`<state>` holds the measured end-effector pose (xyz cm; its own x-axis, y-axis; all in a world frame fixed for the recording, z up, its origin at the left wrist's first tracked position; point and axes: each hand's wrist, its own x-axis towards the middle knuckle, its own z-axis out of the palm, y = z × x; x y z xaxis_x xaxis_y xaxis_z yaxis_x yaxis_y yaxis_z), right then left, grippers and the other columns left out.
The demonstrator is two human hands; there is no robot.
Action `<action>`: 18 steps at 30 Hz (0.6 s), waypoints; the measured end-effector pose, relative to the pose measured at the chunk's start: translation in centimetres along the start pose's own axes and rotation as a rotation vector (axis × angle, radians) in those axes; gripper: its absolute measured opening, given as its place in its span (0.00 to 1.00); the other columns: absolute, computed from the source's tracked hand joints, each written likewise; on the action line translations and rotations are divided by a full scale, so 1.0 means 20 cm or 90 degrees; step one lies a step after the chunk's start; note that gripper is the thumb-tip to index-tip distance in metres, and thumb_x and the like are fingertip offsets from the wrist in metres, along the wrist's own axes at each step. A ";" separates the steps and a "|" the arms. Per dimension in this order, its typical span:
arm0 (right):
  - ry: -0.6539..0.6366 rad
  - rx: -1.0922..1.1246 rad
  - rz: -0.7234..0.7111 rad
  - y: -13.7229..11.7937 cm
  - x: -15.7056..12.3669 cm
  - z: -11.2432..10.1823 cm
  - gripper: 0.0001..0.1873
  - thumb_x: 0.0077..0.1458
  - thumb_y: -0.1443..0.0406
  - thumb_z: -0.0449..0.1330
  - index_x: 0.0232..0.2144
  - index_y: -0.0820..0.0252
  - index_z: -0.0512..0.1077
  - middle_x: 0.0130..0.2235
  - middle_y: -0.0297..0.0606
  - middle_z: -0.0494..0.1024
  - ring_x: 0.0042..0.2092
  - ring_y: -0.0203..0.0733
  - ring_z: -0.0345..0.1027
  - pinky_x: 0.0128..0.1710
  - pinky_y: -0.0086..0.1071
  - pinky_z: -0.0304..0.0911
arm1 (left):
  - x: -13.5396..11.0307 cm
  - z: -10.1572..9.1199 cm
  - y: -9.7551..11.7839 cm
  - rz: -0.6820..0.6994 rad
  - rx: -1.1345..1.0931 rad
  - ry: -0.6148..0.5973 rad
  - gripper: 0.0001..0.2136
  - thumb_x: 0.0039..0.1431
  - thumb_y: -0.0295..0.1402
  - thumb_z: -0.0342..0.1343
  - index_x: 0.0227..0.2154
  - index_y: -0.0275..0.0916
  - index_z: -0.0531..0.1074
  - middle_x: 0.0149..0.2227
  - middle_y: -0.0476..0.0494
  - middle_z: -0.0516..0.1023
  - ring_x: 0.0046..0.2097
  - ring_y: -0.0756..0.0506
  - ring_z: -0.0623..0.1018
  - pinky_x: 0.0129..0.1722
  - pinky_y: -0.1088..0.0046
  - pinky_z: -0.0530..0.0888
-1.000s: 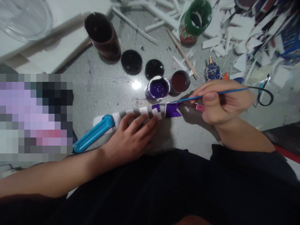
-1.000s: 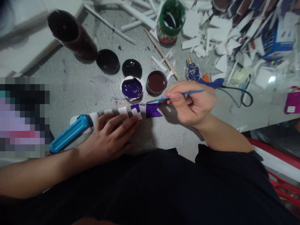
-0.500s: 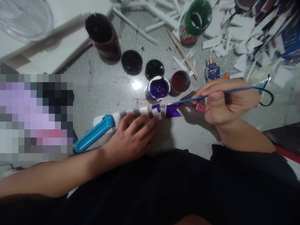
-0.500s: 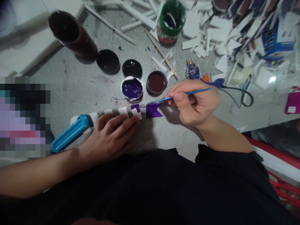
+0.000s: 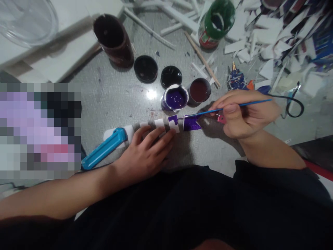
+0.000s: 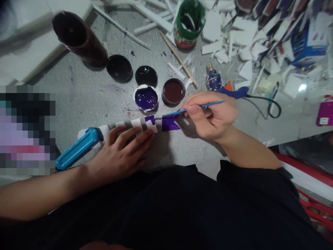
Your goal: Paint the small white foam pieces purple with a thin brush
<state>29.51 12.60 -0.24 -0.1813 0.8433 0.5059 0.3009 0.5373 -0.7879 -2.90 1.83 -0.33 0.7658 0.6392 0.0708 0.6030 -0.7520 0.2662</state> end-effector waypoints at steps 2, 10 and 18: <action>0.019 -0.028 -0.089 -0.01 0.00 0.01 0.10 0.77 0.57 0.70 0.40 0.51 0.87 0.29 0.29 0.84 0.29 0.39 0.83 0.21 0.31 0.69 | 0.00 0.00 0.00 0.001 -0.003 -0.002 0.30 0.76 0.41 0.69 0.78 0.45 0.78 0.78 0.36 0.79 0.71 0.28 0.78 0.74 0.43 0.78; -0.030 -0.044 -0.126 0.00 0.02 0.01 0.09 0.77 0.61 0.68 0.41 0.54 0.86 0.31 0.31 0.87 0.31 0.40 0.86 0.20 0.30 0.67 | 0.01 -0.01 0.00 0.013 0.023 0.016 0.28 0.79 0.42 0.65 0.77 0.42 0.79 0.77 0.37 0.82 0.70 0.29 0.79 0.71 0.43 0.79; -0.040 -0.035 -0.126 -0.01 0.01 0.01 0.10 0.77 0.61 0.69 0.40 0.55 0.85 0.32 0.32 0.88 0.31 0.38 0.86 0.22 0.30 0.69 | 0.01 -0.01 0.00 0.017 0.041 0.022 0.28 0.82 0.44 0.62 0.78 0.40 0.78 0.77 0.37 0.82 0.69 0.29 0.79 0.70 0.42 0.79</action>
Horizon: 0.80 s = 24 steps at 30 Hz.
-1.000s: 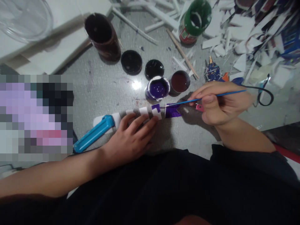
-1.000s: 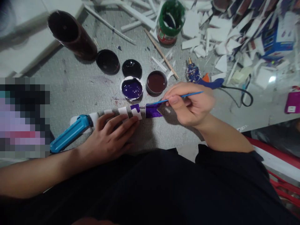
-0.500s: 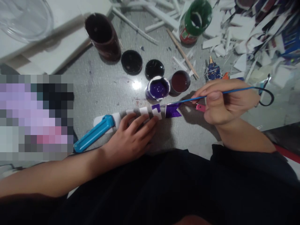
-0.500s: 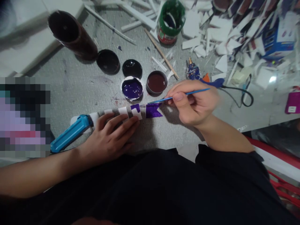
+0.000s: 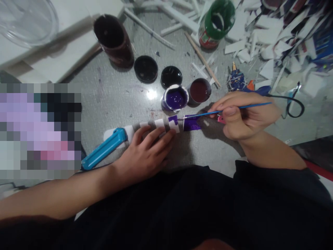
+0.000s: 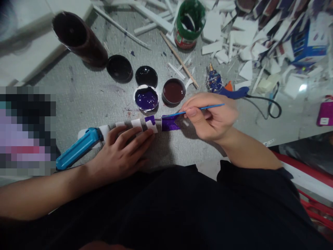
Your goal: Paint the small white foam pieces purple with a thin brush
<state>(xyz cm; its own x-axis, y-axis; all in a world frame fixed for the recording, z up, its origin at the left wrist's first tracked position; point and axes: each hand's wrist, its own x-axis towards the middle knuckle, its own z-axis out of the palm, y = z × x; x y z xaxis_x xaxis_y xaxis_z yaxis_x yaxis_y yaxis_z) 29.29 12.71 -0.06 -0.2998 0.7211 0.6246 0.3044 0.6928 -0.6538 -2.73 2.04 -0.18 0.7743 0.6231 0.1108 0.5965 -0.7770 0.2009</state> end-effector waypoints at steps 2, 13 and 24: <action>0.018 -0.012 0.000 0.00 0.00 -0.01 0.10 0.77 0.61 0.68 0.40 0.56 0.85 0.32 0.32 0.87 0.31 0.37 0.86 0.23 0.29 0.69 | 0.00 0.00 0.00 0.002 -0.005 0.005 0.28 0.81 0.44 0.63 0.77 0.39 0.79 0.76 0.36 0.82 0.69 0.29 0.79 0.70 0.42 0.79; 0.035 0.005 -0.019 0.00 0.00 0.00 0.09 0.79 0.61 0.68 0.44 0.55 0.88 0.31 0.29 0.85 0.32 0.38 0.86 0.25 0.30 0.75 | 0.01 -0.01 -0.01 0.011 0.015 0.006 0.26 0.83 0.44 0.60 0.76 0.40 0.80 0.75 0.38 0.84 0.68 0.30 0.80 0.68 0.44 0.80; 0.007 -0.007 -0.142 0.04 0.03 -0.04 0.20 0.77 0.66 0.71 0.66 0.45 0.86 0.41 0.29 0.91 0.34 0.35 0.87 0.27 0.29 0.81 | 0.01 -0.01 -0.01 0.004 0.004 -0.004 0.28 0.82 0.45 0.61 0.78 0.41 0.77 0.76 0.37 0.82 0.69 0.30 0.79 0.71 0.44 0.78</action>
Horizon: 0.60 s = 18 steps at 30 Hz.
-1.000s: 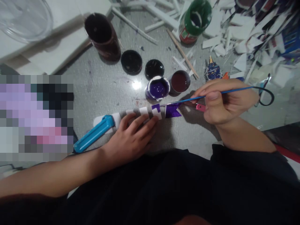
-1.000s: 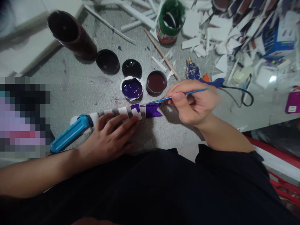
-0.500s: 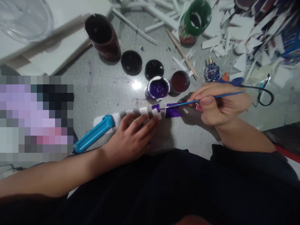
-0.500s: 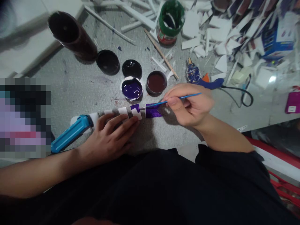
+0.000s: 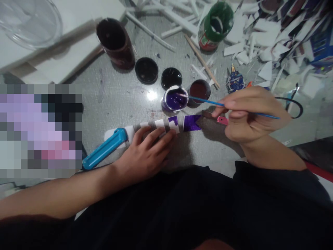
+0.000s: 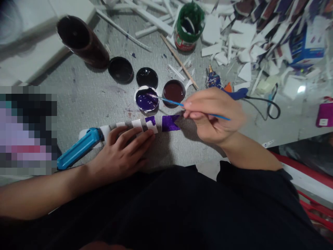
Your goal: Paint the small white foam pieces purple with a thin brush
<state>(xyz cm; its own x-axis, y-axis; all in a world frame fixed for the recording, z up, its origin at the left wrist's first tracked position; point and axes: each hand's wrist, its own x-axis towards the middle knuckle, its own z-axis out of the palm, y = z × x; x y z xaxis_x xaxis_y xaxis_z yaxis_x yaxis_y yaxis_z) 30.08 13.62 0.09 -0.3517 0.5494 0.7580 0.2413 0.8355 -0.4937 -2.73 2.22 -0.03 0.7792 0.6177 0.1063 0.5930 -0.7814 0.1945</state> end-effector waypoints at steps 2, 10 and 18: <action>-0.024 -0.003 0.024 -0.01 0.00 0.01 0.20 0.78 0.65 0.69 0.66 0.45 0.86 0.42 0.31 0.91 0.37 0.38 0.89 0.29 0.32 0.83 | 0.00 0.00 0.00 0.003 0.005 0.007 0.28 0.82 0.44 0.61 0.77 0.40 0.79 0.75 0.37 0.83 0.69 0.29 0.79 0.70 0.44 0.79; 0.031 0.002 0.041 -0.01 -0.02 0.04 0.15 0.84 0.58 0.64 0.63 0.43 0.88 0.39 0.29 0.91 0.33 0.38 0.88 0.29 0.34 0.83 | 0.00 0.01 0.01 0.002 0.005 0.025 0.27 0.83 0.44 0.60 0.76 0.40 0.80 0.75 0.37 0.83 0.69 0.30 0.79 0.69 0.45 0.78; 0.124 0.092 0.128 -0.05 0.03 0.07 0.15 0.84 0.55 0.65 0.54 0.48 0.92 0.36 0.30 0.88 0.28 0.32 0.82 0.21 0.26 0.74 | 0.00 0.01 0.00 0.000 -0.004 0.017 0.27 0.82 0.44 0.61 0.76 0.41 0.79 0.75 0.37 0.83 0.68 0.30 0.80 0.70 0.45 0.79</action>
<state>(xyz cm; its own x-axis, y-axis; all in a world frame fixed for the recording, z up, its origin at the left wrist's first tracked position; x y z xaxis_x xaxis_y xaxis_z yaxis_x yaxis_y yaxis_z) 28.37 13.07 0.45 -0.1266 0.7028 0.7000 0.1521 0.7111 -0.6865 -2.70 2.21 -0.13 0.7734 0.6201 0.1318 0.5917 -0.7807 0.2008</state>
